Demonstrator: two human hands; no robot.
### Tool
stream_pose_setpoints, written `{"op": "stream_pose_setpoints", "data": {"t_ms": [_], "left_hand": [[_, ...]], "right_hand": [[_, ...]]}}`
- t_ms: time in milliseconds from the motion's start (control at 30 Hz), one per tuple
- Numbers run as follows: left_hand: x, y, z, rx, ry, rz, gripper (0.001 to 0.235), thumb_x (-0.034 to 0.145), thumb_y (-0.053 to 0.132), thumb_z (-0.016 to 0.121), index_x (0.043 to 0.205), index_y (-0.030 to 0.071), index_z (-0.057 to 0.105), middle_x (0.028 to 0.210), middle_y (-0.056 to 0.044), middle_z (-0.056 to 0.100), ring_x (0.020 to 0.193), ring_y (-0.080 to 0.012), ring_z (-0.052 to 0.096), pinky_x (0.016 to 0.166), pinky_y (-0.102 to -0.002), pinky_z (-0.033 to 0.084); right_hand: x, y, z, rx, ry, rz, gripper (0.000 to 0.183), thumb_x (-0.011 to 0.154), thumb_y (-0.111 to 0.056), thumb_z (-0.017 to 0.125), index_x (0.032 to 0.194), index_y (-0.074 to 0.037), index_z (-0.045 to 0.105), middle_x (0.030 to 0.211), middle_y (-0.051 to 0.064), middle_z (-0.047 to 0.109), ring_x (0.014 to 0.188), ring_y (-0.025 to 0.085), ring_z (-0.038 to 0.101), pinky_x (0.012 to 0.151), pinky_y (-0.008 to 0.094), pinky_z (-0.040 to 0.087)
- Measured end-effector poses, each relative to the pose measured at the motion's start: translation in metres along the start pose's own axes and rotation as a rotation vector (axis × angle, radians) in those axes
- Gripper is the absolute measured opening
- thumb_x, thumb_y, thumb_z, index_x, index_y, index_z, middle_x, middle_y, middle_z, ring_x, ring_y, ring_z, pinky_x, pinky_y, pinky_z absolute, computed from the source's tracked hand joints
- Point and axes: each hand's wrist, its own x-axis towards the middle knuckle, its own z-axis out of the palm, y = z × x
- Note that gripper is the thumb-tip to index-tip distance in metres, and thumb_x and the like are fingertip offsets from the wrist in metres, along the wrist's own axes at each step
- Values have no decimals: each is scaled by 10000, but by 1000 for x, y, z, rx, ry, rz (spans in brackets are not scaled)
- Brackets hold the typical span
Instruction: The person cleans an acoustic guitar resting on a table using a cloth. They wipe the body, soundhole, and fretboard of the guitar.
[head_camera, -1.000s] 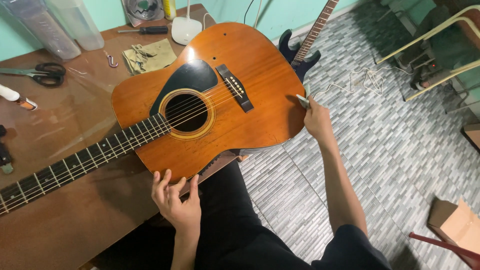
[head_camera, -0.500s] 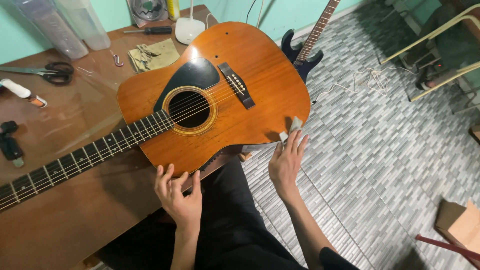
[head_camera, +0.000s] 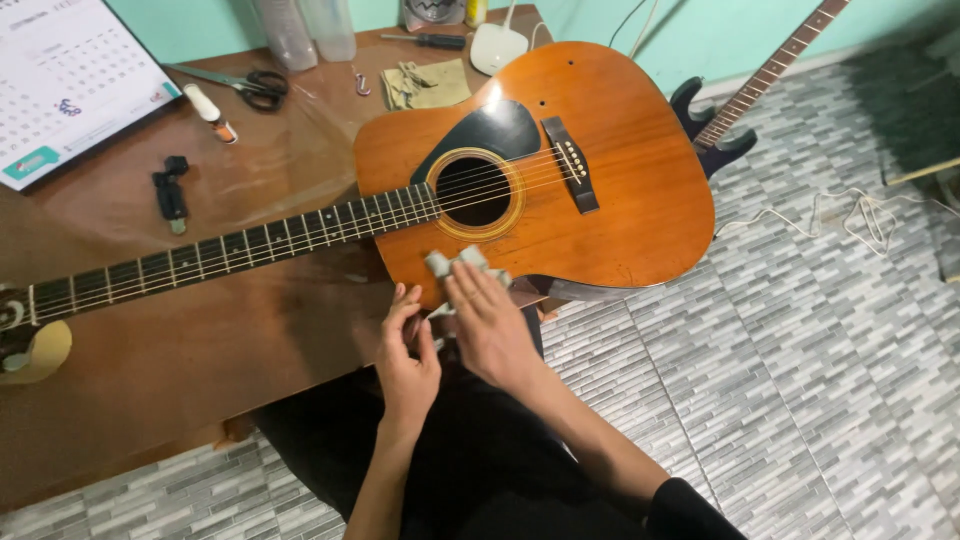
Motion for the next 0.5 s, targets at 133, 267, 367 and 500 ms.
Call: {"op": "stream_pose_setpoints", "data": {"t_ms": [133,267,367,500], "left_hand": [[-2,-7,-22,13,150,-42,124,929,-19,711,976,-4,597,1157,-152,721,1147,-318,697,846,-308,606],[0,-12,-28,-5,140,-16,133,980,76,654,862,42,705,1038,-88,771,968,-246,758,747,-300,622],[5,-6,-17,26,51,74,112,991,128,631,949,68,716,1145,-81,744,1113,-285,705,912,-382,570],[-8,-4,-1,109,-61,107,151,934,54,697,1076,3,697,1276,-159,670,1307,-396,571,1063,-505,476]], "right_hand": [[13,-21,9,11,40,-72,463,936,-140,635,1371,18,634,1485,229,571,1392,401,541,1139,472,420],[11,10,-2,64,21,-77,488,898,-141,661,1372,-24,644,1430,196,624,1361,368,579,1134,450,442],[8,67,-35,3,34,6,479,895,-103,679,1353,30,639,1362,268,640,1303,434,595,1104,494,456],[-13,120,-61,-392,-161,510,486,1096,-316,449,1500,-71,564,1517,215,547,1425,418,469,1159,496,357]]}}
